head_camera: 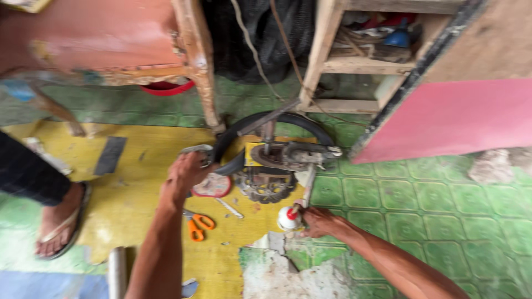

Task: The person applies liquid from a white bottle with a red cap to a metal part on a workbench, then uses a metal rod to manipulate the part. The person repeats the application and manipulation several times while adjusting the part's position.

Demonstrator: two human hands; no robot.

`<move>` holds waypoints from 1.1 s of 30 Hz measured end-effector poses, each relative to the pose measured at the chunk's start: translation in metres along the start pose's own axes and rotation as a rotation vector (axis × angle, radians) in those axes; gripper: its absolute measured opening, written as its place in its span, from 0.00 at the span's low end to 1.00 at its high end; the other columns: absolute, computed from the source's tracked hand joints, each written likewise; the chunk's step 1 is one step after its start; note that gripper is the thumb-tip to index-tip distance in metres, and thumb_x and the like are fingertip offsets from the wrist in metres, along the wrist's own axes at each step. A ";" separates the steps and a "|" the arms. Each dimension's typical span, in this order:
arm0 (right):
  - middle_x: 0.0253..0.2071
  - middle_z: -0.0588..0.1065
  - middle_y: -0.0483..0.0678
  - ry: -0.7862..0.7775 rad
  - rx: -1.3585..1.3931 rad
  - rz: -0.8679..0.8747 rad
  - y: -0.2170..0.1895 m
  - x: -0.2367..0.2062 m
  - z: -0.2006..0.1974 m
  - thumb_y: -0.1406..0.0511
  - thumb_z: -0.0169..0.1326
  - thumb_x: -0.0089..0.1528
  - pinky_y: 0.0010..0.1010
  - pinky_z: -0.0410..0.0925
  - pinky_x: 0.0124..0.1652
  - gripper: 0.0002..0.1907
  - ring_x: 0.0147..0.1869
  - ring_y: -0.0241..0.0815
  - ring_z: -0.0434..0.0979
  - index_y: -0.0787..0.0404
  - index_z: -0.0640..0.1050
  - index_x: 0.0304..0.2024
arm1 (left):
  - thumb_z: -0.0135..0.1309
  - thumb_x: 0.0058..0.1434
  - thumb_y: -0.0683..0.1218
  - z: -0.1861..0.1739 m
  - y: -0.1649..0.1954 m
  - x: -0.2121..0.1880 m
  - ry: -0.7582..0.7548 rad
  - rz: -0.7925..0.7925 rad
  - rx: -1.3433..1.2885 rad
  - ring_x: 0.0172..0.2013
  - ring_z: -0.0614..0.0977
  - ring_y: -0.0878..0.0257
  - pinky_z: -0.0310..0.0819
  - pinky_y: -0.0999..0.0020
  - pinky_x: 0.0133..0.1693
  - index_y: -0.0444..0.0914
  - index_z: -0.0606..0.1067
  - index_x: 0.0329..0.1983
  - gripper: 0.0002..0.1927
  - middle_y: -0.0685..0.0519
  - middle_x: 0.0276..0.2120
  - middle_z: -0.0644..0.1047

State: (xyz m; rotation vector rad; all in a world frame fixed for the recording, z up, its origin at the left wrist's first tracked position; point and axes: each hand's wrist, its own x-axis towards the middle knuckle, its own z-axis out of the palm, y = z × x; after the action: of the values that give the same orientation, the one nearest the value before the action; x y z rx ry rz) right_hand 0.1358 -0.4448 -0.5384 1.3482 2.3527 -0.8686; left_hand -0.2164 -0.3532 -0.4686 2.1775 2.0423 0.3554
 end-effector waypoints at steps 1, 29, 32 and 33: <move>0.54 0.76 0.64 -0.009 0.029 -0.004 0.001 0.000 0.001 0.53 0.66 0.54 0.43 0.72 0.58 0.53 0.60 0.59 0.77 0.70 0.55 0.71 | 0.63 0.53 0.70 -0.006 0.007 0.004 -0.022 0.041 -0.039 0.45 0.82 0.48 0.77 0.54 0.47 0.44 0.81 0.49 0.31 0.45 0.39 0.83; 0.56 0.72 0.56 0.288 0.406 -0.148 -0.017 0.007 0.012 0.54 0.73 0.48 0.44 0.64 0.64 0.47 0.62 0.54 0.73 0.58 0.62 0.61 | 0.49 0.67 0.48 -0.037 0.092 0.014 0.270 0.316 -0.390 0.28 0.80 0.39 0.74 0.47 0.34 0.36 0.72 0.34 0.11 0.38 0.20 0.77; 0.53 0.73 0.56 0.320 0.372 -0.159 -0.018 0.004 0.011 0.54 0.72 0.48 0.44 0.68 0.60 0.43 0.59 0.56 0.75 0.59 0.65 0.58 | 0.48 0.67 0.48 -0.037 0.093 0.014 0.248 0.287 -0.422 0.28 0.80 0.37 0.73 0.45 0.34 0.36 0.72 0.35 0.10 0.37 0.22 0.77; 0.52 0.73 0.58 0.358 0.333 -0.190 -0.019 0.004 0.011 0.54 0.72 0.48 0.45 0.67 0.59 0.42 0.58 0.58 0.74 0.60 0.66 0.57 | 0.48 0.68 0.48 -0.036 0.093 0.014 0.239 0.268 -0.435 0.29 0.80 0.37 0.72 0.45 0.34 0.36 0.72 0.36 0.11 0.37 0.22 0.77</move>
State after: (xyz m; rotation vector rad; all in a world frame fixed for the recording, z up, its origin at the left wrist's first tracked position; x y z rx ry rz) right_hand 0.1171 -0.4558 -0.5421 1.5304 2.7362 -1.2055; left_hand -0.1356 -0.3485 -0.4087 2.2018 1.5685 1.0282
